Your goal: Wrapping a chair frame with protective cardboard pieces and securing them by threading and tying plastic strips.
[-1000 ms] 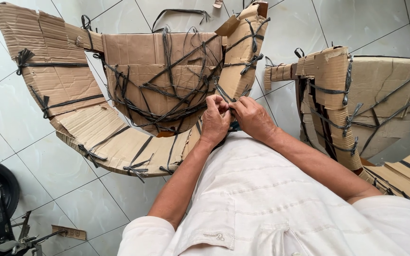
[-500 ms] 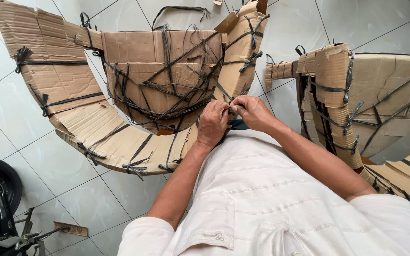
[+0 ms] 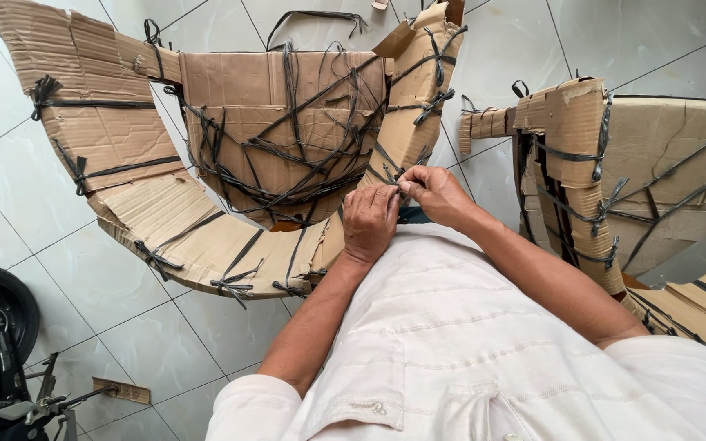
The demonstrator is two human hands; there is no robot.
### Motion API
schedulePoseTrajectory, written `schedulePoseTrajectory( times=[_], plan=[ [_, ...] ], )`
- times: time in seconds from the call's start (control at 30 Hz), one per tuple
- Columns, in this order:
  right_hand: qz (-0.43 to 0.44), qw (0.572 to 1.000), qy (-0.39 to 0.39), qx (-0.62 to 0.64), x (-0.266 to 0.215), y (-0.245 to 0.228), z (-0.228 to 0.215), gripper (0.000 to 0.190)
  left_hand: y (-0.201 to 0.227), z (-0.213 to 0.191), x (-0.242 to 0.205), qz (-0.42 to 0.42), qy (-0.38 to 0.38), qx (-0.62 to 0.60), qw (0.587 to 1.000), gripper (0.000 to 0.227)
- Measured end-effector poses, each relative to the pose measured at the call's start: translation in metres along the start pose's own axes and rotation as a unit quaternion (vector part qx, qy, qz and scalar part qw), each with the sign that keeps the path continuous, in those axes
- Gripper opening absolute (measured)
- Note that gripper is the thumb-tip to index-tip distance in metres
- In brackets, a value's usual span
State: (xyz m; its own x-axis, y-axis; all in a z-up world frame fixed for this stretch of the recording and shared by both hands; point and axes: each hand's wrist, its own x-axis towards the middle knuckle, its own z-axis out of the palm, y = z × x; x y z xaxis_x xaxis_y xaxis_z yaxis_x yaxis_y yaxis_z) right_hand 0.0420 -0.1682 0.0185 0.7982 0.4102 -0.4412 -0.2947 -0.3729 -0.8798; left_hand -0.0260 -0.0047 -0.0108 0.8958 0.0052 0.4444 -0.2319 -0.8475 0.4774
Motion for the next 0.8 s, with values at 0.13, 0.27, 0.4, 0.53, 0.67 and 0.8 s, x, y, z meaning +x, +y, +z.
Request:
schedulePoseTrajectory(
  times=[0.13, 0.27, 0.4, 0.53, 0.67, 0.8],
  plan=[
    [0.005, 1.0, 0.004, -0.002, 0.004, 0.011, -0.001, 0.012, -0.001, -0.001, 0.003, 0.015, -0.007, -0.004, 1.0, 0.007],
    [0.003, 1.0, 0.007, -0.008, 0.005, 0.012, -0.001, 0.012, -0.003, 0.003, 0.003, 0.014, -0.002, -0.009, 1.0, 0.007],
    [0.008, 1.0, 0.007, -0.006, 0.005, 0.012, 0.001, 0.011, -0.003, 0.002, 0.005, 0.006, -0.008, -0.007, 1.0, 0.007],
    [0.001, 0.999, 0.027, -0.046, 0.002, 0.004, 0.002, 0.011, -0.004, 0.002, 0.008, 0.007, -0.013, -0.007, 1.0, 0.008],
    [-0.024, 0.978, 0.088, -0.19, 0.004, 0.018, -0.002, 0.013, -0.016, 0.007, 0.0, 0.027, -0.036, -0.001, 0.999, 0.011],
    [0.001, 0.969, 0.121, -0.214, 0.003, 0.053, -0.007, 0.019, -0.031, 0.013, -0.004, 0.025, -0.064, -0.004, 0.998, 0.013]
  ],
)
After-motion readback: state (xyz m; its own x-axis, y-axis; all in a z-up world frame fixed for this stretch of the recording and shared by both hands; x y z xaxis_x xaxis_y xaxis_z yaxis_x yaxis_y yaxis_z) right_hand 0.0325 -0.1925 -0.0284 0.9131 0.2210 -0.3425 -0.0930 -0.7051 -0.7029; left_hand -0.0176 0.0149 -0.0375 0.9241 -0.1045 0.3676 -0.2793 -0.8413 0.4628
